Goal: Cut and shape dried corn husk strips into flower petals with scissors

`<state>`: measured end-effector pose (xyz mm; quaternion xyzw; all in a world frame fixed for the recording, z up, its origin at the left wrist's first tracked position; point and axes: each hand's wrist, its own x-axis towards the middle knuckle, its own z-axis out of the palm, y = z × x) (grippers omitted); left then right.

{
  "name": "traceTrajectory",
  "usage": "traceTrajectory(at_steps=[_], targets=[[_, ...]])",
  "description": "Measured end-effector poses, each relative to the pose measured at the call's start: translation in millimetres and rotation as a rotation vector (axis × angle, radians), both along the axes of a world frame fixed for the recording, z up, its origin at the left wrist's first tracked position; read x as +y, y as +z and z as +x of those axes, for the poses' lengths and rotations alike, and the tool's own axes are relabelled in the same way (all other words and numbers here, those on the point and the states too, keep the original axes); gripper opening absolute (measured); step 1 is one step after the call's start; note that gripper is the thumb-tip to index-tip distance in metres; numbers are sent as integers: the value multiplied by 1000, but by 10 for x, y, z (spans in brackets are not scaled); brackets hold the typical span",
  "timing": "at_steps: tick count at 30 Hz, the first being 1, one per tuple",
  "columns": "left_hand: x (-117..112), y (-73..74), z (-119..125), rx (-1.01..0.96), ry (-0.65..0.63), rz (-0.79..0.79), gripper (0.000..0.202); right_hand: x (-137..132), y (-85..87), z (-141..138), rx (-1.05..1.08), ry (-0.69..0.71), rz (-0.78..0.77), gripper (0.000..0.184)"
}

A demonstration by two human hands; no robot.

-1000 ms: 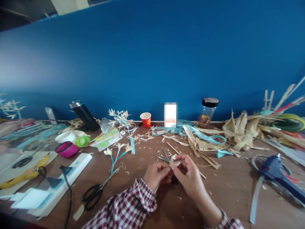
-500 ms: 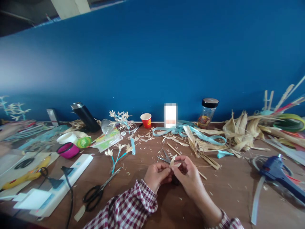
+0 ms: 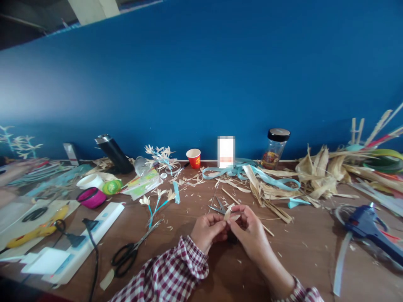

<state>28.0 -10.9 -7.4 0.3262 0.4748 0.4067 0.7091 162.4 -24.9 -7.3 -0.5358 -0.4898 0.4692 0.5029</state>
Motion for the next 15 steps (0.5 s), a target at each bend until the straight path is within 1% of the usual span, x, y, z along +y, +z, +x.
traceTrajectory(at_steps=[5,9,13,15], targets=[[3,23,-1,5,-6,-13,34,-5,15,-7,-16,-18,4,34],[-2,18,-8,6,-11,5,36,-7,39,-15,-35,-23,6,36],[-3,-1,-16,4,-22,27,32,-4,57,-28,-53,-28,3,35],[7,-4,-20,-16,-5,7,29,0,55,-37,-35,-27,11,35]])
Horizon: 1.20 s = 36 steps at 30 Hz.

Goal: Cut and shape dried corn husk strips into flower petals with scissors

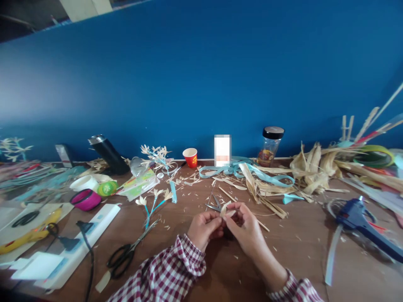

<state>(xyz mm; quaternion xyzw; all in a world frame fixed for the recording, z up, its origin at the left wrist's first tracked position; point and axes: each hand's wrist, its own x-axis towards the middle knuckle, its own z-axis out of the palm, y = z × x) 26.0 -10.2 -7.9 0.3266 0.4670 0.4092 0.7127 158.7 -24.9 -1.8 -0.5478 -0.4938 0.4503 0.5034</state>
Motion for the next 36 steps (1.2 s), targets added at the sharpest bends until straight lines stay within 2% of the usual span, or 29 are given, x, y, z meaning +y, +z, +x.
traceTrajectory(at_steps=[4,7,10,15,25,36], targets=[[51,32,-22,-120,73,-86,15,3,-29,-17,63,39,40,34],[111,69,-63,-195,85,-113,7,-8,-71,-26,-5,30,61,27],[171,84,-121,-243,38,-81,9,-24,-102,-39,-112,15,110,19],[229,57,-196,-243,21,-49,7,-40,-70,-71,-247,-35,196,18],[238,-13,-179,-283,-14,57,11,-19,-139,-86,-323,-45,270,17],[222,-38,-142,-285,16,121,13,15,-218,-75,-351,-36,285,19]])
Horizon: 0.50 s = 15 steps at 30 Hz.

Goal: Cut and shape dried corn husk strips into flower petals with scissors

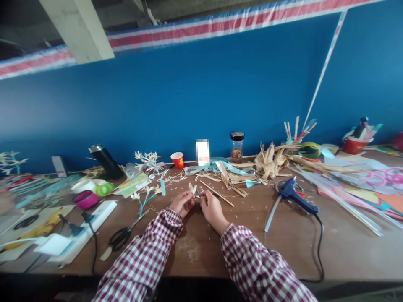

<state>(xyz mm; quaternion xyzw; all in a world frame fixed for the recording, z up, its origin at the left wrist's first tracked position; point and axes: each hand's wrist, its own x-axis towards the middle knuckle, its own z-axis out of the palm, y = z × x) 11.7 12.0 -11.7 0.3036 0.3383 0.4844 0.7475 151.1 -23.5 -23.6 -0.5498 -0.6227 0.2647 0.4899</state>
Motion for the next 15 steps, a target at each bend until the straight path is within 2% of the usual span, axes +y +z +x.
traceTrajectory(at_steps=[15], targets=[[10,-24,26,1,41,5,12,-24,29,11,4,7,11,22]])
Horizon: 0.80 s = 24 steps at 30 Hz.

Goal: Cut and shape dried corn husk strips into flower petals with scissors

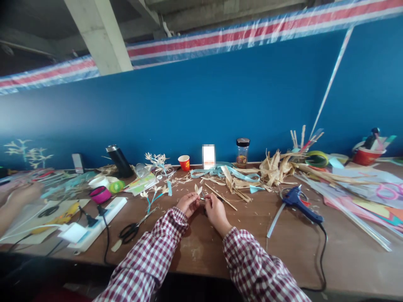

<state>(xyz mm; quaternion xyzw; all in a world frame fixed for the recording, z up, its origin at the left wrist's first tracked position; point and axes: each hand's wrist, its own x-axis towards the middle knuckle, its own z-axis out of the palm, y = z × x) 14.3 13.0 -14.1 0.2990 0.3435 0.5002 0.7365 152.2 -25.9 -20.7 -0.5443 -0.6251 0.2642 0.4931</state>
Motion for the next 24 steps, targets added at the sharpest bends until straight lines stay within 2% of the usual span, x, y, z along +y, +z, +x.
traceTrajectory(at_steps=[8,19,24], targets=[[-13,-14,-15,-14,-15,-9,20,-34,56,-5,34,-3,-28,20],[-118,4,-22,-9,49,-51,34,-53,105,-26,120,27,-107,19],[-163,57,44,1,179,-92,33,-117,163,-48,222,30,-123,23]])
